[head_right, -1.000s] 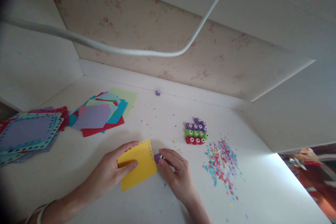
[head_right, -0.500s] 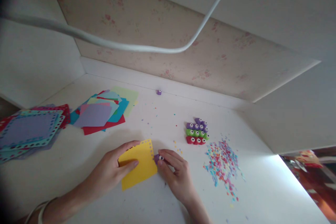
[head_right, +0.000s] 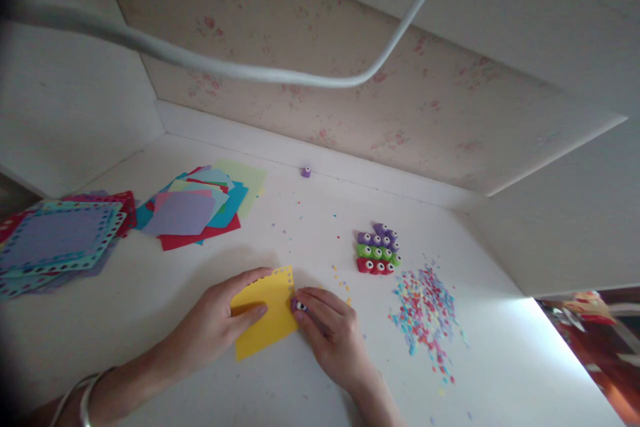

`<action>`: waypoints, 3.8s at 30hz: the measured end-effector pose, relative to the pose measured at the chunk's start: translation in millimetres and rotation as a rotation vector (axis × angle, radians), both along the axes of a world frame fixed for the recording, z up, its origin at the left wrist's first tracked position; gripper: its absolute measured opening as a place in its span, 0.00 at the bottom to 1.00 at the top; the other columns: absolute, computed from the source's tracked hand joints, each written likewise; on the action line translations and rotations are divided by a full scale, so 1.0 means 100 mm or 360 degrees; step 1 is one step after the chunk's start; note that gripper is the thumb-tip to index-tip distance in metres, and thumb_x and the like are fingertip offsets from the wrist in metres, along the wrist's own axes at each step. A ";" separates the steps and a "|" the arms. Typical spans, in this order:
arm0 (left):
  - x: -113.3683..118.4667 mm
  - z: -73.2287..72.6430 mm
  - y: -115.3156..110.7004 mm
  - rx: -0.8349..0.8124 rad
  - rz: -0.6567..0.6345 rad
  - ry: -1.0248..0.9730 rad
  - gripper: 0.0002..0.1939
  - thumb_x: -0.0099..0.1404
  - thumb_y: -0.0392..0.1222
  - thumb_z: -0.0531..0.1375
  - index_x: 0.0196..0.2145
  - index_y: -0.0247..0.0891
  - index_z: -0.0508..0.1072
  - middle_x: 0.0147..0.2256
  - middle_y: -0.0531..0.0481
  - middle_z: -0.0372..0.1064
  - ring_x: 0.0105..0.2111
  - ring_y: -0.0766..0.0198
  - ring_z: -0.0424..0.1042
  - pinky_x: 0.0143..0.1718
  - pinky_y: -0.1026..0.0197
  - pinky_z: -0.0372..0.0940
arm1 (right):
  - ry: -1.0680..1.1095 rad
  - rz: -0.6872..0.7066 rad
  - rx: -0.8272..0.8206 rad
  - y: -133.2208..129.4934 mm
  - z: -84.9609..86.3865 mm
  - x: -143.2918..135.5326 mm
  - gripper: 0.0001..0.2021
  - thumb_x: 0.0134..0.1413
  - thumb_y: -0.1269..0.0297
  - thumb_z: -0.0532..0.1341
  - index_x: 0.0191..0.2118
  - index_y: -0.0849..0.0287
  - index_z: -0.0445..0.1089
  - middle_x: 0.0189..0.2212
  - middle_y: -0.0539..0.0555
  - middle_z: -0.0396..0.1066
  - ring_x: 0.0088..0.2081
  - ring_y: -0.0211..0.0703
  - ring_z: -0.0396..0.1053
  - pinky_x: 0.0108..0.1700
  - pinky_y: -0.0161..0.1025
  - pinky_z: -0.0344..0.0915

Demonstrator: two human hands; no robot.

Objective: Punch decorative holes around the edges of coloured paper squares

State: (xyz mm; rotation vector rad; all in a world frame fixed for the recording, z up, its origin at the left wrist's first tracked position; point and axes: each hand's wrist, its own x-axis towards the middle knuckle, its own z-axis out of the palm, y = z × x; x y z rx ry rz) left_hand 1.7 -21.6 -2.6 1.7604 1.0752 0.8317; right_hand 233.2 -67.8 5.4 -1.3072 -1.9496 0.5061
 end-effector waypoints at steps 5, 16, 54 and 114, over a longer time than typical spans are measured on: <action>0.04 -0.07 -0.03 0.0176 0.0009 0.0057 0.23 0.67 0.34 0.57 0.58 0.43 0.64 0.56 0.47 0.70 0.56 0.57 0.70 0.59 0.48 0.65 | -0.0190 0.0086 0.0037 0.00 -0.01 0.00 0.11 0.62 0.68 0.61 0.49 0.55 0.75 0.46 0.57 0.77 0.48 0.46 0.75 0.49 0.44 0.76; -0.01 0.08 -0.13 0.0829 -0.0066 0.0652 0.17 0.68 0.39 0.59 0.54 0.41 0.69 0.62 0.44 0.60 0.64 0.48 0.56 0.65 0.38 0.51 | -0.0320 0.0065 0.0333 -0.09 -0.04 0.02 0.22 0.57 0.78 0.63 0.56 0.52 0.71 0.47 0.56 0.77 0.49 0.48 0.75 0.48 0.46 0.77; 0.06 -0.02 -0.26 0.0809 -0.0240 0.0862 0.14 0.71 0.45 0.55 0.51 0.42 0.73 0.54 0.44 0.70 0.56 0.52 0.67 0.62 0.43 0.58 | -0.0403 0.0140 0.0251 0.07 0.01 -0.10 0.16 0.61 0.77 0.57 0.52 0.56 0.69 0.33 0.56 0.77 0.32 0.45 0.72 0.35 0.43 0.70; -0.04 -0.23 -0.06 0.1553 -0.0266 0.0917 0.16 0.62 0.40 0.60 0.49 0.45 0.73 0.50 0.45 0.74 0.47 0.55 0.75 0.50 0.50 0.70 | -0.1256 -0.0530 -0.0683 1.70 0.49 1.95 0.15 0.56 0.67 0.58 0.45 0.51 0.79 0.45 0.52 0.79 0.49 0.48 0.76 0.53 0.40 0.69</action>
